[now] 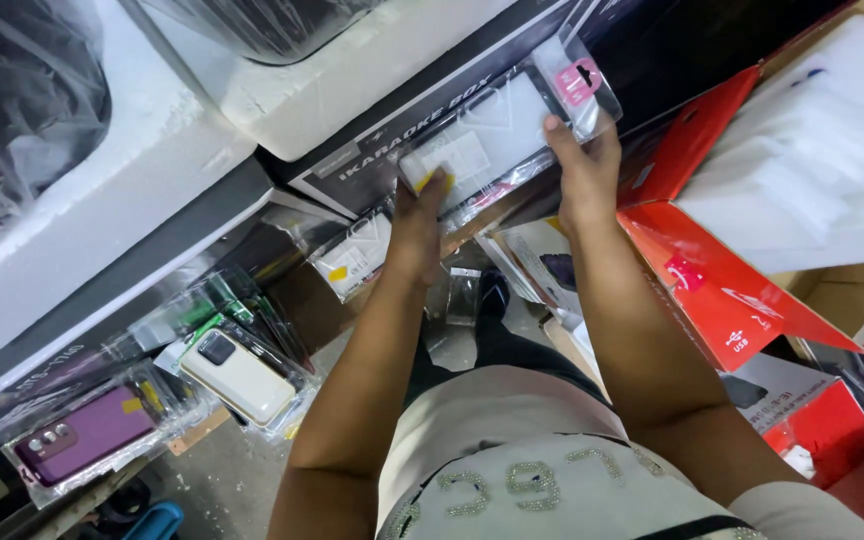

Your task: The person is inserting phone cases into protective plastic retail sleeves along with foam padding.

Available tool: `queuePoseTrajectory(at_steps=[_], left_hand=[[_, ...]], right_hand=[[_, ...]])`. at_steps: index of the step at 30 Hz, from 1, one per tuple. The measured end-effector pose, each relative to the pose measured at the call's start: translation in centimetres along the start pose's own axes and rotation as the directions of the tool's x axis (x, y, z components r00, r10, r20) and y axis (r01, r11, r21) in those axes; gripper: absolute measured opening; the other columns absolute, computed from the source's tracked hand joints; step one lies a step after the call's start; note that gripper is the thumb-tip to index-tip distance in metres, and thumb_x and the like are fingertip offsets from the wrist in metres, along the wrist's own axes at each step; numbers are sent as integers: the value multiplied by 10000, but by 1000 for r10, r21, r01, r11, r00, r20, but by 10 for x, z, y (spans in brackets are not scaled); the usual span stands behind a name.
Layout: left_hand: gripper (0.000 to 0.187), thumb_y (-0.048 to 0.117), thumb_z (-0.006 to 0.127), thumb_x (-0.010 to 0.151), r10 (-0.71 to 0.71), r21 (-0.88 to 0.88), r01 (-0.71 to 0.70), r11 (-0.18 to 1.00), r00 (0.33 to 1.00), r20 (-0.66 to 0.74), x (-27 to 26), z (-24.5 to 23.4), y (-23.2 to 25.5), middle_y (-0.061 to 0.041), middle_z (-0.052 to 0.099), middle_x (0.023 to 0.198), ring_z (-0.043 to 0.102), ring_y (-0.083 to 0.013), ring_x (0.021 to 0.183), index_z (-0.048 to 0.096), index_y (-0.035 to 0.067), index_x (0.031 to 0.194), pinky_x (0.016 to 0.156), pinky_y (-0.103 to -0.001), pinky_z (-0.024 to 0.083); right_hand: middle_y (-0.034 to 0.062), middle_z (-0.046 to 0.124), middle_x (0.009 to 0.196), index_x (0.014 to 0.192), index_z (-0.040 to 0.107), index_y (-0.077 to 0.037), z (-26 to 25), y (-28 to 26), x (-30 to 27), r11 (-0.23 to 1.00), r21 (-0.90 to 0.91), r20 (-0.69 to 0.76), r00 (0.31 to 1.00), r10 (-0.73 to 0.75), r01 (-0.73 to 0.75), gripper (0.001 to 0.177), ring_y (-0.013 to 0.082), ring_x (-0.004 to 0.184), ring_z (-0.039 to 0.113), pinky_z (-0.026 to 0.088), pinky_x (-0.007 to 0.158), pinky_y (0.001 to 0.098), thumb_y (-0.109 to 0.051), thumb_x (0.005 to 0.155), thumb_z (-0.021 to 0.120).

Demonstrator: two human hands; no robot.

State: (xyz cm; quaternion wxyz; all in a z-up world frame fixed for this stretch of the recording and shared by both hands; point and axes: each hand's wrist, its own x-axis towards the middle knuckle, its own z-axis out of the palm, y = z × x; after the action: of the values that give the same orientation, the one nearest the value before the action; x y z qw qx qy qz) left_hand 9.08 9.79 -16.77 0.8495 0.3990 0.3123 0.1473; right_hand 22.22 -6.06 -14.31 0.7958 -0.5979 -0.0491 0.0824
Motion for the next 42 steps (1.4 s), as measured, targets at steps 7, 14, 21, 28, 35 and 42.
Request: queuePoseTrajectory(at_steps=[7, 14, 21, 28, 35, 42], left_hand=[[592, 223, 729, 929, 18, 24, -17, 1000, 1000, -20, -2, -1, 0, -95, 622, 1322, 563, -206, 1236, 485, 27, 1431, 1092, -354, 420], [693, 239, 760, 885, -51, -37, 50, 998, 998, -25, -8, 3, 1, -111, 607, 1357, 566, -225, 1251, 446, 39, 1469, 1082, -378, 437], [761, 232, 760, 863, -70, -184, 65, 981, 997, -21, -35, 0, 1, -114, 578, 1364, 556, -244, 1259, 374, 98, 1505, 1050, -381, 486], [593, 217, 732, 858, -206, -209, 177, 962, 971, -125, -107, -72, -10, -64, 590, 1198, 581, -204, 1132, 451, 109, 1368, 898, -387, 528], [249, 261, 667, 1073, -7, -269, -48, 962, 979, -202, -166, -272, -108, 67, 496, 885, 442, -95, 818, 511, 79, 1005, 654, -268, 352], [533, 298, 606, 931, 40, -41, -58, 997, 937, -348, -104, -302, -108, -105, 630, 1269, 583, -258, 1198, 484, 84, 1405, 1055, -403, 448]], right_hand=[[41, 652, 1257, 1337, 624, -44, -14, 30, 15, 985, -174, 53, 998, 30, -20, 424, 152, 1157, 602, 461, 1038, 309, -181, 968, 780], [71, 634, 1325, 1415, 547, -51, -18, 33, 15, 994, -96, 88, 994, 60, -52, 522, 178, 1227, 586, 447, 1093, 321, -169, 958, 770], [106, 558, 1441, 1542, 382, -41, 0, -7, -27, 992, -87, 77, 993, -89, 95, 679, 206, 1320, 546, 435, 1155, 345, -94, 984, 765], [101, 469, 1500, 1639, 236, -62, 10, -5, -116, 956, -83, 231, 939, -256, 281, 763, 182, 1315, 497, 442, 1136, 341, -84, 1042, 710], [98, 434, 1513, 1601, 227, -77, 44, 64, -185, 993, -34, 525, 844, 114, -113, 802, 208, 1386, 466, 409, 1158, 387, -70, 958, 705], [98, 511, 1443, 1526, 276, -68, 48, 194, -177, 887, -115, 413, 790, 452, -447, 778, 225, 1314, 529, 447, 1079, 406, -106, 880, 707]])
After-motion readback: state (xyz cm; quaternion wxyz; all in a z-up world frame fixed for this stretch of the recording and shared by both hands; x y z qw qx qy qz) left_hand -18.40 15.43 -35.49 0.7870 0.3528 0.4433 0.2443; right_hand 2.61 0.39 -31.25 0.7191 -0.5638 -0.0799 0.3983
